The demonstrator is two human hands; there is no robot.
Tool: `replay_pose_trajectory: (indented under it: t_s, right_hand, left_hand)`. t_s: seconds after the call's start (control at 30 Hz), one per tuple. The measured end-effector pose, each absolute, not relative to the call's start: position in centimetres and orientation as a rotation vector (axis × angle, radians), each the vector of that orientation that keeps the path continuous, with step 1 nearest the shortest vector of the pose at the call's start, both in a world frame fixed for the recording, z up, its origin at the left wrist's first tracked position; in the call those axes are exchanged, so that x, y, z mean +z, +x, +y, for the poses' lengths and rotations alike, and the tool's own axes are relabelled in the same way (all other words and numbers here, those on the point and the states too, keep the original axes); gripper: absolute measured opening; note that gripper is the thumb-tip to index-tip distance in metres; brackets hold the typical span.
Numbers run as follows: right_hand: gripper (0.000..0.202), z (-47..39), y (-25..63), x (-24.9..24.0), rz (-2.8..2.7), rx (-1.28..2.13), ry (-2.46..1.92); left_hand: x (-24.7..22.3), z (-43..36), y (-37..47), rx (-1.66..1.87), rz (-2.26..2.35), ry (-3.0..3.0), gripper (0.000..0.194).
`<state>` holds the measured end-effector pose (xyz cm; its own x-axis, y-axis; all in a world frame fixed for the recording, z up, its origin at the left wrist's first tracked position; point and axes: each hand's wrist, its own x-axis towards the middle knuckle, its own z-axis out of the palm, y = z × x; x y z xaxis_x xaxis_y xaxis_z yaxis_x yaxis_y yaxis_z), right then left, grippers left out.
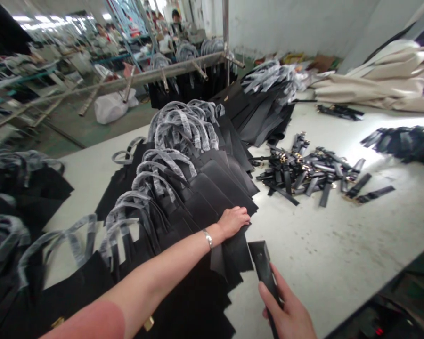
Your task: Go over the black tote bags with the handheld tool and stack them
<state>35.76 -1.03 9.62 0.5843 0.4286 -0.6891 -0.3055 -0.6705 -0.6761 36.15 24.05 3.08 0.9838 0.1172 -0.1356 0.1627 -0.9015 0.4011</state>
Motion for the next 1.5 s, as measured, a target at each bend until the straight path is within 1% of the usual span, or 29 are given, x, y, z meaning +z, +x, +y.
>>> replay_pose_trajectory:
  t_s: [0.17,0.27,0.4,0.47,0.53,0.57,0.67,0.77,1.07,1.23,1.4,1.5]
  right_hand:
    - [0.081,-1.3,36.8,9.1,-0.074,1.138,-2.023]
    - [0.084,-0.5,37.6,9.5,-0.072,1.112,-2.075]
    - [0.085,1.2,38.5,10.3,-0.089,1.086,-2.095]
    - [0.085,1.7,38.8,10.6,-0.109,1.080,-2.086]
    - [0.082,2.1,39.1,10.5,-0.128,1.094,-2.077]
    - [0.080,2.3,39.2,10.4,-0.135,1.108,-2.067]
    - [0.074,3.1,39.7,9.8,-0.161,1.172,-2.020]
    - [0.069,4.5,40.6,9.2,-0.202,1.226,-1.999]
    - [0.064,4.8,42.0,9.5,-0.151,1.359,-1.900]
    - [0.055,6.2,42.7,9.7,-0.196,1.289,-1.919]
    - [0.060,5.5,42.8,9.3,-0.186,1.339,-1.907]
    - [0.060,5.4,42.8,9.0,-0.194,1.277,-1.918]
  left_hand:
    - [3.2,24.1,36.9,-0.201,0.252,2.637,0.022]
    - [3.5,24.3,37.5,-0.234,0.343,2.539,0.024]
    - [4.2,24.3,37.8,-0.276,0.324,2.390,0.027]
    - [4.4,24.3,37.5,-0.228,0.358,2.355,0.023]
    - [4.5,24.4,37.0,-0.106,0.478,2.356,0.018]
    - [4.5,24.5,36.7,-0.038,0.551,2.361,0.018]
    - [4.2,24.9,36.0,0.077,0.678,2.373,0.027]
    - [3.7,25.0,36.0,0.076,0.669,2.389,0.030]
    - [3.0,24.9,36.2,0.096,0.636,2.426,0.025]
    - [3.3,24.9,35.9,0.090,0.613,2.486,0.021]
    - [3.2,25.0,35.8,0.057,0.576,2.602,0.020]
    - [3.1,25.1,36.5,0.040,0.522,2.715,0.017]
